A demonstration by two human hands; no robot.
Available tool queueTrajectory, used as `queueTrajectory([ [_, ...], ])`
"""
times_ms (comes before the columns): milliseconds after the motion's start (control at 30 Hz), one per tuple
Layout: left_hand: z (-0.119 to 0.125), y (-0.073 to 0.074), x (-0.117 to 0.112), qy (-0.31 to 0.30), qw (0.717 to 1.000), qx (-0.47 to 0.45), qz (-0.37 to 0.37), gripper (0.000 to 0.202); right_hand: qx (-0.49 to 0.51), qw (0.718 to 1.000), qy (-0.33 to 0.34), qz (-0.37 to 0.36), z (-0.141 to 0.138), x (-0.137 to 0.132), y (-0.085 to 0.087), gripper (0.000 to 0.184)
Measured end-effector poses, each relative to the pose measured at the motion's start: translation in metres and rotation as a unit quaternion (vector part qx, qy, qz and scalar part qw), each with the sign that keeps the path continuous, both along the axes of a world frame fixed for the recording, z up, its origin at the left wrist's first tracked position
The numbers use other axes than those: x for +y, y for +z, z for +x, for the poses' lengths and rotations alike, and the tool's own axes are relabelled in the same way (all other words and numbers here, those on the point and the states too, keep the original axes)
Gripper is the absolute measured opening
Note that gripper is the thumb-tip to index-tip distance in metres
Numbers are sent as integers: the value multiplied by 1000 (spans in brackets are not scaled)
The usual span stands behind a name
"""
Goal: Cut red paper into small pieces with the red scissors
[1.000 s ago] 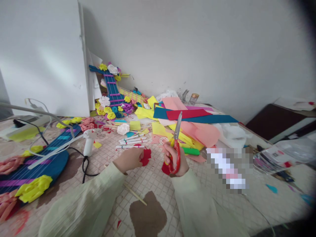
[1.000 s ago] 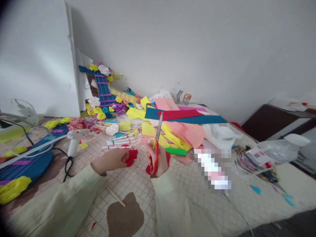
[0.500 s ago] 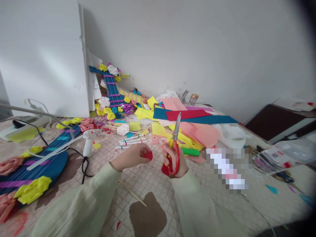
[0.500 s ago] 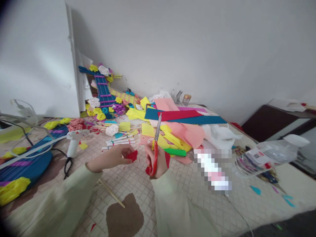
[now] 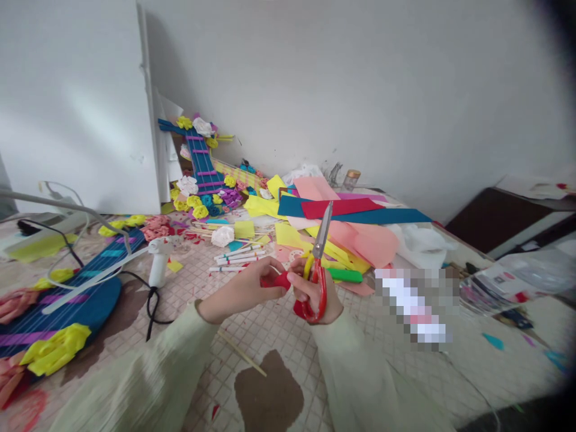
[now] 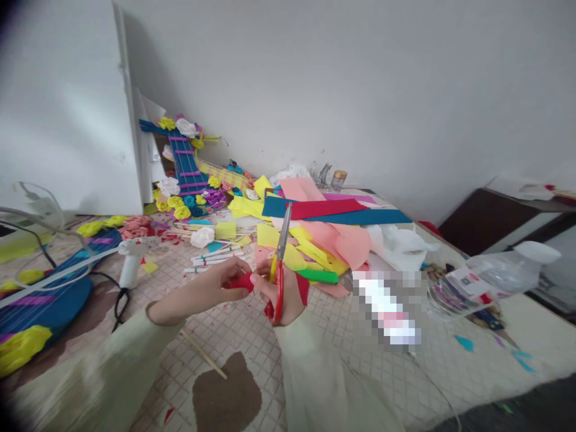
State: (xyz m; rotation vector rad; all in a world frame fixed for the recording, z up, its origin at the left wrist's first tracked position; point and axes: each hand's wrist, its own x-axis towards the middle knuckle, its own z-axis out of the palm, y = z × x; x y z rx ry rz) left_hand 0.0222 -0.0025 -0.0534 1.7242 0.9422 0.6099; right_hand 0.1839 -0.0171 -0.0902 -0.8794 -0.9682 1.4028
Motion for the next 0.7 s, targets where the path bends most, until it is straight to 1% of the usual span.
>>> queueTrajectory([
  [33, 1, 1, 0, 1, 1000, 8, 18, 18, 2, 1000, -5, 3, 0, 0, 0, 30],
  [67, 3, 1, -1, 3, 999, 11, 31, 17, 5, 1000, -10, 6, -1, 0, 0, 31],
  [167, 6, 3, -2, 14, 999, 6, 48, 25, 6, 999, -28, 15, -2, -1, 1, 32],
  [267, 5, 10, -2, 70, 994, -5, 81, 25, 7, 1000, -23, 18, -2, -2, -1, 28],
  [300, 4, 14, -3, 92, 991, -11, 100, 24, 12, 1000, -7, 14, -1, -3, -1, 27],
  [367, -1, 23, -3, 128, 982, -23, 138, 22, 19, 999, 47, -2, -2, -5, -1, 27],
  [433, -7, 30, -2, 146, 976, -26, 160, 20, 7, 994, 105, -25, -3, -9, 1, 28],
  [533, -15, 35, 1, 149, 978, -36, 142, 21, -54, 986, 152, -36, -8, -17, 7, 27],
  [633, -18, 33, 3, 163, 979, -55, 111, 23, -96, 981, 168, -26, -13, -22, 10, 25],
  [700, -18, 32, 3, 176, 977, -58, 102, 23, -107, 979, 172, -19, -13, -24, 9, 23],
])
